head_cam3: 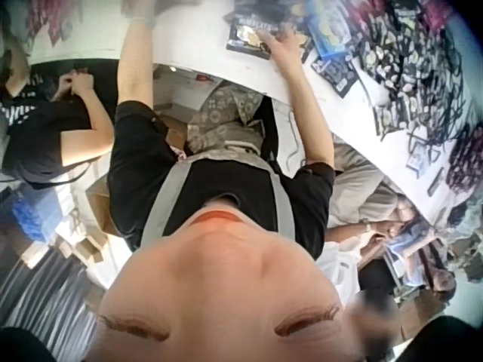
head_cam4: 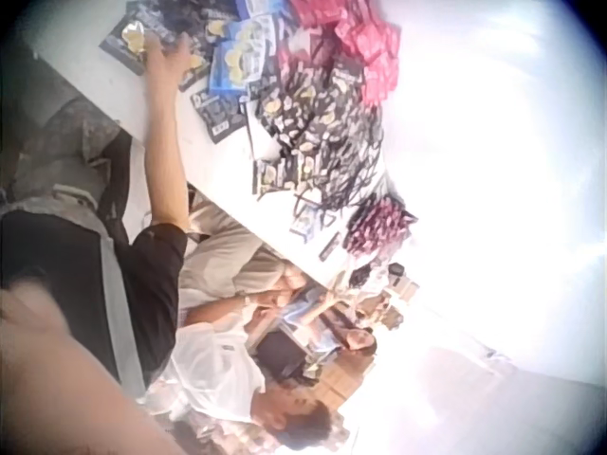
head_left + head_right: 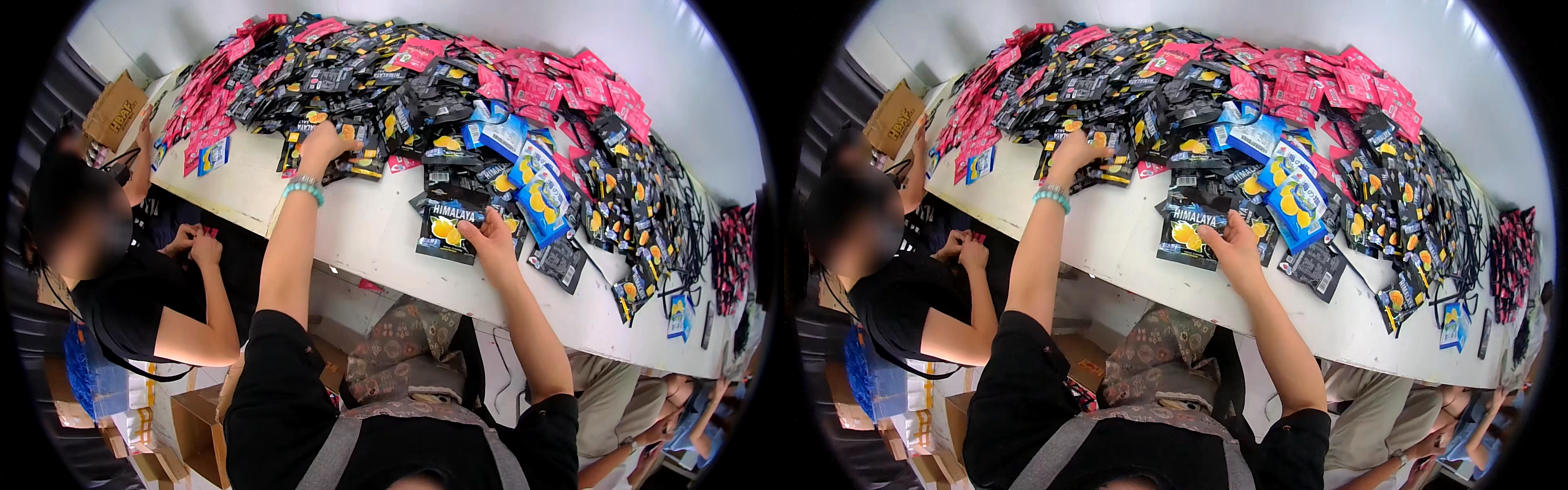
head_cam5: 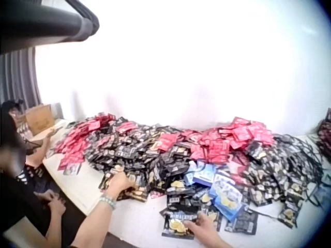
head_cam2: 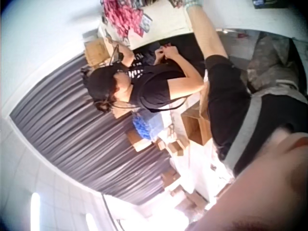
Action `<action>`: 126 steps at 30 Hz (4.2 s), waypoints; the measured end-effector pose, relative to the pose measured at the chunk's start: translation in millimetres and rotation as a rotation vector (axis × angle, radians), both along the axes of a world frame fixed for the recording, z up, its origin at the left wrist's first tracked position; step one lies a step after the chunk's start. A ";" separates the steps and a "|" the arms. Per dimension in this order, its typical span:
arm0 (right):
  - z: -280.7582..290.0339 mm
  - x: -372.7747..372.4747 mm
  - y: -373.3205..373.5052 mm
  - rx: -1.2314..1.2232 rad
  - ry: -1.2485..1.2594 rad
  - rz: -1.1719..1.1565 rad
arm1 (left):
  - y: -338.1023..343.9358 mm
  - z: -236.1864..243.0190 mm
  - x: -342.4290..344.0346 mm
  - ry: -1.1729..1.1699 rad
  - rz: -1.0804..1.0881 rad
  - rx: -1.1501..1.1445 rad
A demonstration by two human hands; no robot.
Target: The person gathers small packets of snacks from a large pile on a table, stacks them into small groups, and secures them with a rubber band. The person repeats this process, picking up new packets and tying them into bundles.
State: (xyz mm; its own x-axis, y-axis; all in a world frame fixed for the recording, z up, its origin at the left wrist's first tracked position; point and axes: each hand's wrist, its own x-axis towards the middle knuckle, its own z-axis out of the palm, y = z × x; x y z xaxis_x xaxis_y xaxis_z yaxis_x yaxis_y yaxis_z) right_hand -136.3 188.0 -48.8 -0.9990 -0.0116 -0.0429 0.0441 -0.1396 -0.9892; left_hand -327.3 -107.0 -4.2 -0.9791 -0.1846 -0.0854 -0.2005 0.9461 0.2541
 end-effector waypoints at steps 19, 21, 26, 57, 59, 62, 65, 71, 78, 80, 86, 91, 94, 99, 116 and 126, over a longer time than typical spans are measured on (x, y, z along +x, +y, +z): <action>17.1 24.5 -7.5 -0.813 -0.134 0.221 | 132.1 -8.4 206.5 0.241 -0.023 2.106; 14.8 24.7 -7.1 -0.820 -0.115 0.196 | 145.5 -12.4 214.6 0.252 -0.008 2.161; 3.8 22.9 -2.3 -0.535 0.049 -0.010 | 122.6 -31.2 231.2 0.003 -0.280 1.812; 32.7 -35.1 48.8 0.818 0.787 -0.135 | 87.6 -48.8 198.5 0.160 -0.241 1.858; 42.9 -103.6 95.1 1.267 0.829 -0.497 | 88.8 -48.1 195.6 0.137 -0.158 1.902; 20.0 -175.1 167.7 1.803 0.775 -0.525 | 94.1 -48.8 192.7 0.104 -0.160 1.868; 20.3 -208.8 191.4 1.819 0.702 -0.392 | 92.0 -51.7 190.0 0.076 -0.169 1.850; 146.5 -151.9 184.7 0.946 0.323 -0.311 | 88.9 -56.0 189.9 0.134 -0.190 1.856; 170.9 -43.5 145.5 0.577 0.180 0.012 | 93.1 -45.1 194.2 0.198 -0.235 1.927; 161.7 -16.4 121.3 0.633 0.151 0.181 | 95.9 -48.0 191.1 0.281 -0.277 1.682; 91.3 17.6 24.1 0.966 0.797 0.054 | 124.7 -18.6 207.5 0.167 -0.535 1.464; 51.1 17.3 2.2 0.639 0.604 -0.038 | 115.2 8.6 225.3 0.324 -0.718 0.664; 52.3 37.2 1.6 0.478 0.473 -0.116 | 107.6 33.8 225.2 0.243 -0.852 0.348; 9.2 63.1 11.4 0.515 0.531 -0.219 | 111.1 19.1 223.8 0.435 -0.819 0.621; 10.7 86.3 -10.8 0.527 0.107 -0.152 | 95.0 -26.4 246.0 -0.215 -0.251 1.211; 12.3 31.1 8.0 0.872 0.053 0.054 | 111.0 -23.3 243.7 0.386 -0.873 0.038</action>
